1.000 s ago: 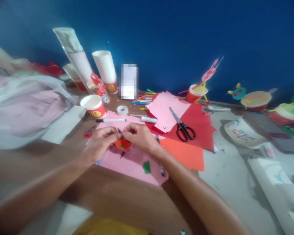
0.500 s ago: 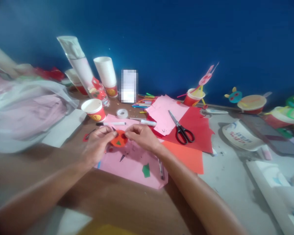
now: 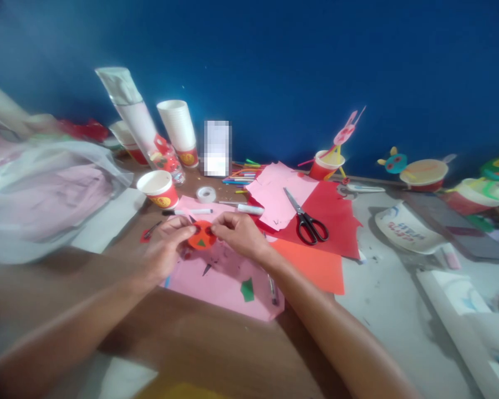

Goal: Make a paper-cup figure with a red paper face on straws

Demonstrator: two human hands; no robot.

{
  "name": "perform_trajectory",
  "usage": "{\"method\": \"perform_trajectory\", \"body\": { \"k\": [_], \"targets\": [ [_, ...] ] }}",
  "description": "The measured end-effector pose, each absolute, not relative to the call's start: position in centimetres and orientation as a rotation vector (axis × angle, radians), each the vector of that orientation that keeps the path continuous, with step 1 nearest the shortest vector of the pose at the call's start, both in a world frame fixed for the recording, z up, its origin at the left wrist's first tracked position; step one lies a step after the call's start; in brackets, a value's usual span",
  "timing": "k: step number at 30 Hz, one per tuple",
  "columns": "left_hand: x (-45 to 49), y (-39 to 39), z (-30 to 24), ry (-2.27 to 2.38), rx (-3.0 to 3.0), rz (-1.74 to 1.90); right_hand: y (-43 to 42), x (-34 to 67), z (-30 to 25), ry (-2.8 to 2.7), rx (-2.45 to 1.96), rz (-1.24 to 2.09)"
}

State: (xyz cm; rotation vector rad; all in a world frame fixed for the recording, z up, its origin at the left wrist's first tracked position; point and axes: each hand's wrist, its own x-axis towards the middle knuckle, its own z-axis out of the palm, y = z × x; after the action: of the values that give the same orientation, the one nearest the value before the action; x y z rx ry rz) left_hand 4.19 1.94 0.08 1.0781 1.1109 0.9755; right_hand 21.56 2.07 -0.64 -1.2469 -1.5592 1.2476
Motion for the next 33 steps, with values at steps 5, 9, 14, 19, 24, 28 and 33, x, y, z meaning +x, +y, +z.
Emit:
{"method": "perform_trajectory", "body": {
  "k": [5,9,14,19,24,28,33],
  "targets": [
    [4.2,2.0,0.0,1.133,1.067,0.958,2.1,21.6,-0.5,-1.541,-1.248,1.243],
    [4.3,1.9,0.2,1.122,1.072,0.937,2.1,21.6,-0.5,-1.535,-1.227,1.243],
    [4.7,1.5,0.9,1.166,1.098,0.93,2.1,21.4,-0.5,-1.58,-1.245,1.211],
    [5.0,1.4,1.0,1.172,1.007,0.923,1.7,21.0,0.0,-1.641,-1.262,1.167],
    [4.9,1.6,0.4,1.147,0.987,0.945,1.5,21.0,0.3,-1.635,-1.264,1.176],
    [4.2,2.0,0.1,1.177,1.017,0.924,2.0,21.7,0.3,-1.601,-1.285,1.203],
    [3.2,3.0,1.1,1.034,0.974,1.101,2.6,22.4,-0.2,-1.63,-1.356,1.149]
  ]
}}
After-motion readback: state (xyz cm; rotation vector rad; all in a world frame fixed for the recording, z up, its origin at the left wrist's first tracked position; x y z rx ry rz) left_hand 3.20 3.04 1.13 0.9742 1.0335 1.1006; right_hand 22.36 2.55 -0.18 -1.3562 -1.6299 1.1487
